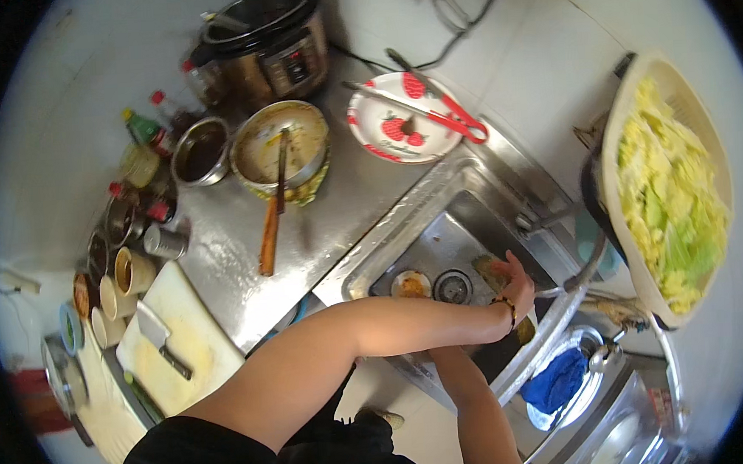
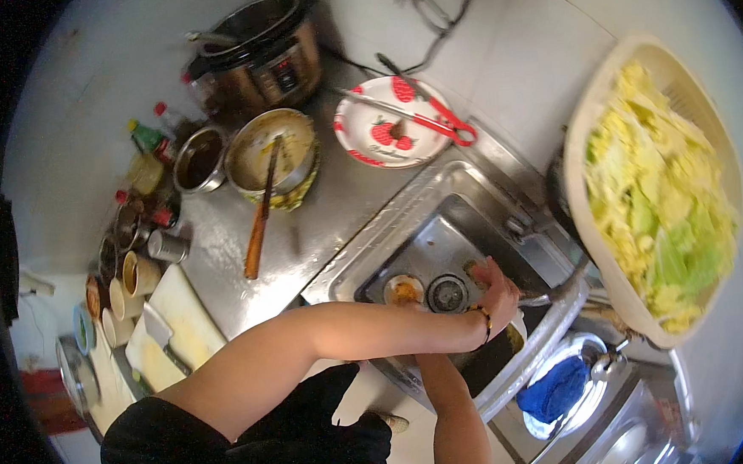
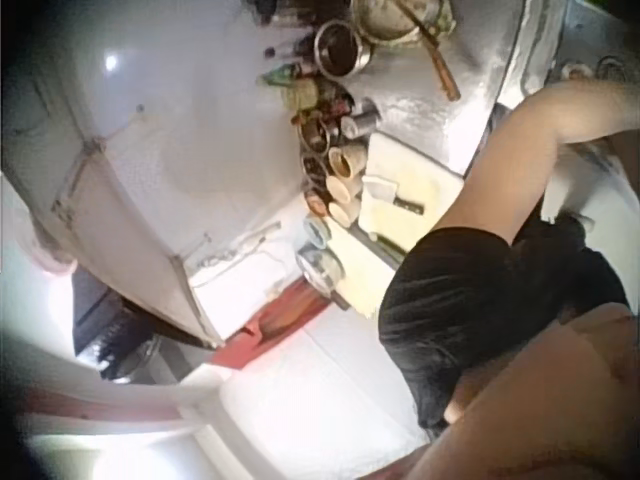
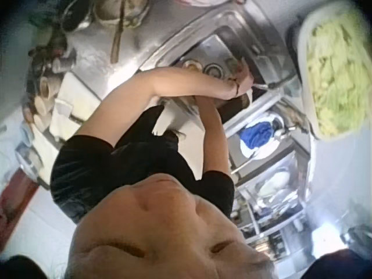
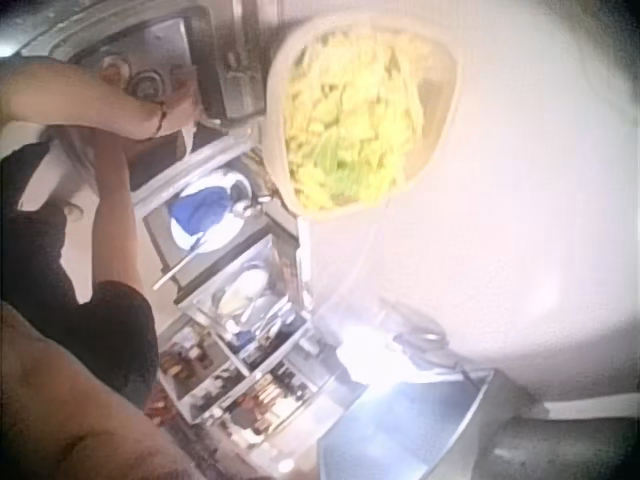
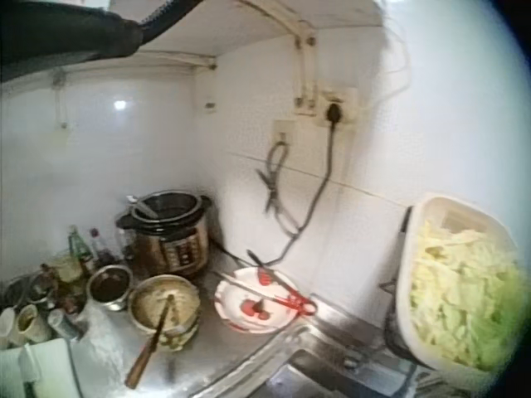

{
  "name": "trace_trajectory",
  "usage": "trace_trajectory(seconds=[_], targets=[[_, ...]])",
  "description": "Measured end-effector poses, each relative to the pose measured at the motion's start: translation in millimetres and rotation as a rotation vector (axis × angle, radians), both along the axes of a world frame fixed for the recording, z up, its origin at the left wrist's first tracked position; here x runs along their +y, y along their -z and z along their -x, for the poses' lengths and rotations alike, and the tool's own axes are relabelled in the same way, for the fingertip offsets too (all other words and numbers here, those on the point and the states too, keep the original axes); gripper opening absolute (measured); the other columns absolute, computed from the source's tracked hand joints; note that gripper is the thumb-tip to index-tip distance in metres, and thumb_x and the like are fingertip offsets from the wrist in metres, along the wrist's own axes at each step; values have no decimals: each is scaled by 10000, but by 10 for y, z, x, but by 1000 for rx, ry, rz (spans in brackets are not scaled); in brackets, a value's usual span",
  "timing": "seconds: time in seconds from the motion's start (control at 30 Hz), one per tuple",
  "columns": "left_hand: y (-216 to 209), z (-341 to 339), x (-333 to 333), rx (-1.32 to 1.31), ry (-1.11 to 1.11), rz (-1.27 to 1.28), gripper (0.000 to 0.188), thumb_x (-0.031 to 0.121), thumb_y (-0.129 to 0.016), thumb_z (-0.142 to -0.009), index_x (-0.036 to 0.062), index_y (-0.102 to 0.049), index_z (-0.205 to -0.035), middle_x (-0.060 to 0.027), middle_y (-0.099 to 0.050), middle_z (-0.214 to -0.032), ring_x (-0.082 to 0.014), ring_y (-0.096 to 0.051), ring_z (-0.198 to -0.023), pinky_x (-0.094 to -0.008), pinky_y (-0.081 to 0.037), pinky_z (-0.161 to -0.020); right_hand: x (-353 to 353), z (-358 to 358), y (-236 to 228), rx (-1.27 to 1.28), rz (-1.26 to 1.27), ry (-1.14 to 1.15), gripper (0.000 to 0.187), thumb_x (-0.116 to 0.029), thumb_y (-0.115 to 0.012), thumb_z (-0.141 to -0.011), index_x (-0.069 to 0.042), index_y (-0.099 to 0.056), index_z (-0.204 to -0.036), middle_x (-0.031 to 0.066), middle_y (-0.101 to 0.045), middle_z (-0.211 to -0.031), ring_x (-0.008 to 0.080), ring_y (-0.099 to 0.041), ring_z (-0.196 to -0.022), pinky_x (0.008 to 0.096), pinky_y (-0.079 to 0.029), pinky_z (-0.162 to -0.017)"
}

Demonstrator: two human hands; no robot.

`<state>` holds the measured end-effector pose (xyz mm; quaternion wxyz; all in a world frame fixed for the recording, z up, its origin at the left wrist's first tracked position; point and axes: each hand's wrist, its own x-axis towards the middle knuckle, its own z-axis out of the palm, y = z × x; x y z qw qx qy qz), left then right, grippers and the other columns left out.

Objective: The person cleans a dining table by removing a small bowl and wiping the surface with a blue cloth. They then return to the kitchen area, place the bowl and a leaf-shaped tray in the sink, and wash both items with a sponge under running water.

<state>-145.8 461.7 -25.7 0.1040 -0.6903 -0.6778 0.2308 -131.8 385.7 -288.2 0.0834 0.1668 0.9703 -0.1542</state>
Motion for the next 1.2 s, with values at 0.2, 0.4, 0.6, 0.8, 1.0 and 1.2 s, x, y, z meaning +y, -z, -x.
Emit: trace_trajectory(seconds=[0.2, 0.4, 0.6, 0.8, 1.0, 1.2], targets=[[-103, 444, -475, -269, -152, -138, 260, 161, -444, -753, -47, -585, -819, -169, -558, -679, -382, -566, -657, -578, -366, -766, 105, -42, -60, -80, -115, -49, 435, -217, -422, -832, -91, -364, -1244, 125, -347, -1288, 248, -333, -1183, 415, -237, -978], [-204, 1152, -1207, -865, -640, -151, 164, 129, -465, -730, 28, -588, -688, -142, -607, -701, -289, -592, -617, -380, -444, -601, 132, 124, -51, -130, -201, -126, 417, -205, -425, -828, -93, -390, -1228, 131, -366, -1274, 251, -351, -1171, 422, -255, -966], [682, 1514, -1932, -1689, -1006, -347, 225, 164, -506, -780, -43, -578, -828, -139, -610, -747, -233, -606, -591, -347, -485, -543, 125, 189, -37, -227, -297, -197, 401, -192, -428, -824, -96, -416, -1213, 136, -385, -1261, 253, -370, -1159, 430, -273, -954], [435, 1658, -2156, -2482, -1485, -255, 265, 79, -440, -787, -70, -454, -1006, -223, -577, -771, -304, -608, -664, -412, -527, -633, 392, 114, -717, -488, -209, -150, 187, -198, -494, -736, -95, -647, -767, 91, -621, -835, 246, -602, -779, 392, -466, -667], [648, 1952, -2263, -2496, -1720, -251, 235, 123, -451, -795, 1, -401, -989, -209, -544, -767, -349, -575, -698, -465, -487, -719, 955, -333, -1462, -75, 257, 308, 281, -280, -589, -701, -21, -629, -800, 111, -617, -677, 223, -607, -666, 321, -475, -649], [670, 2089, -2283, -2439, -1766, -314, 254, 145, -477, -782, 12, -399, -985, -188, -539, -828, -345, -563, -754, -468, -464, -745, 1572, -894, -1615, 231, 881, 727, 224, -174, -532, -791, 10, -622, -881, 21, -614, -792, 108, -555, -724, 247, -437, -685]])
